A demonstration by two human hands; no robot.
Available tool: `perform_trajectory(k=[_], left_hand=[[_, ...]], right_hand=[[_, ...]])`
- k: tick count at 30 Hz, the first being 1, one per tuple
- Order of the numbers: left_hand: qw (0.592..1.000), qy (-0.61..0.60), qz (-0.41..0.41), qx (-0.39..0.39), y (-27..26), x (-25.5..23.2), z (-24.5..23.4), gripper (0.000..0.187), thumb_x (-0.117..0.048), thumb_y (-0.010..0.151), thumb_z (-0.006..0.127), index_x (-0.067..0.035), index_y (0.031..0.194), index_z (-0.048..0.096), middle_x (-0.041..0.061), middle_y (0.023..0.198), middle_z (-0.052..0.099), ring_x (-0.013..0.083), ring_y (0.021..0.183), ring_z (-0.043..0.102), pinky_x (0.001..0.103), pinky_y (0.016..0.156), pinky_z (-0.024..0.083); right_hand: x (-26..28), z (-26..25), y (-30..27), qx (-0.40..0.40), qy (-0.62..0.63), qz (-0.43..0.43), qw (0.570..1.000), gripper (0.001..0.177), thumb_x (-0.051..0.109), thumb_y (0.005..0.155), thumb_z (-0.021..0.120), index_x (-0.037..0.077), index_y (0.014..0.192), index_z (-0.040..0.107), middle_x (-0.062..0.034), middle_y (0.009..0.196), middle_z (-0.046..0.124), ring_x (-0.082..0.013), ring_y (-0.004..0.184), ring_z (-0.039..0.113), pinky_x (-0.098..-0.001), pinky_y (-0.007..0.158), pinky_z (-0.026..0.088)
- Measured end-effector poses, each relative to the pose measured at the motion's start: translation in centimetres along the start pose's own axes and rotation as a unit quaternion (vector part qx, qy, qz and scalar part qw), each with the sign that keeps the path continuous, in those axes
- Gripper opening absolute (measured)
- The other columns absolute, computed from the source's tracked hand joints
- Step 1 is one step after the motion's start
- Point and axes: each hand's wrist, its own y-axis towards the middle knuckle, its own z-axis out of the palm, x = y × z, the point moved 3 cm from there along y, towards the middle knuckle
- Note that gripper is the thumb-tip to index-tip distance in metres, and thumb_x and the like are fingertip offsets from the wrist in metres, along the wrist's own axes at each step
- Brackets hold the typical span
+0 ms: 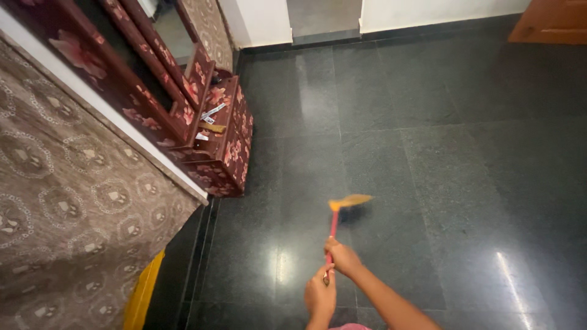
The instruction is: The person sweeps the dark tiled floor using a broom, pushing debris across the hallway and toward a room with a wooden dresser.
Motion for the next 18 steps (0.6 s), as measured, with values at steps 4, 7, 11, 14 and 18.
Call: perform_trajectory(k=[4, 7, 11, 14, 18], left_hand=[[0.996, 0.087, -0.009, -0.004, 0.0, 1.0, -0.5, 0.028, -0.046, 0.095, 0.057, -0.031, 0.11, 0.076, 0.013, 0.09, 0.077, 0.0373, 0.089, 0.072, 0.052, 0.076, 0.055], [0.995, 0.091, -0.028, -0.009, 1.3, 3.6, -0.1, 0.033, -0.05, 0.092, 0.057, -0.03, 0.113, 0.074, 0.016, 0.09, 0.075, 0.0412, 0.087, 0.07, 0.055, 0.074, 0.054], [1.0, 0.01, 0.008, -0.001, 2.7, 7.3, 0.6, 0.039, -0.051, 0.094, 0.058, -0.014, 0.094, 0.073, 0.018, 0.085, 0.073, 0.0422, 0.078, 0.067, 0.055, 0.067, 0.052], [0.988, -0.128, -0.07, 0.056, 3.3, 8.7, 0.0, 0.047, -0.049, 0.098, 0.056, -0.005, 0.088, 0.069, 0.022, 0.078, 0.065, 0.0471, 0.07, 0.063, 0.056, 0.062, 0.051], [0.978, -0.183, -0.079, 0.067, 3.2, 7.8, -0.7, 0.051, -0.048, 0.101, 0.055, 0.0, 0.086, 0.066, 0.027, 0.072, 0.06, 0.0497, 0.065, 0.061, 0.055, 0.059, 0.046]], right_hand=[[2.1, 2.4, 1.1, 0.075, 0.06, -0.027, 0.995, 0.019, 0.022, 0.082, 0.069, 0.007, 0.093, 0.064, -0.0166, 0.095, 0.068, -0.0409, 0.089, 0.068, -0.05, 0.074, 0.054], [3.4, 4.4, 0.4, 0.156, 0.036, -0.016, 0.987, 0.019, 0.023, 0.08, 0.071, 0.006, 0.088, 0.067, -0.0181, 0.091, 0.071, -0.0412, 0.087, 0.07, -0.0502, 0.075, 0.056], [4.0, 5.3, -1.5, 0.247, -0.067, 0.025, 0.966, 0.016, 0.022, 0.084, 0.07, 0.007, 0.085, 0.074, -0.0224, 0.091, 0.071, -0.0428, 0.087, 0.07, -0.0518, 0.078, 0.057], [3.4, 4.5, -2.1, 0.178, -0.065, 0.079, 0.979, 0.011, 0.014, 0.082, 0.067, 0.014, 0.088, 0.076, -0.0201, 0.088, 0.072, -0.0416, 0.086, 0.071, -0.0539, 0.079, 0.056], [3.0, 3.7, -1.3, 0.065, -0.079, 0.075, 0.992, 0.009, 0.009, 0.083, 0.064, 0.008, 0.087, 0.072, -0.0212, 0.094, 0.07, -0.0414, 0.09, 0.07, -0.0527, 0.081, 0.056]])
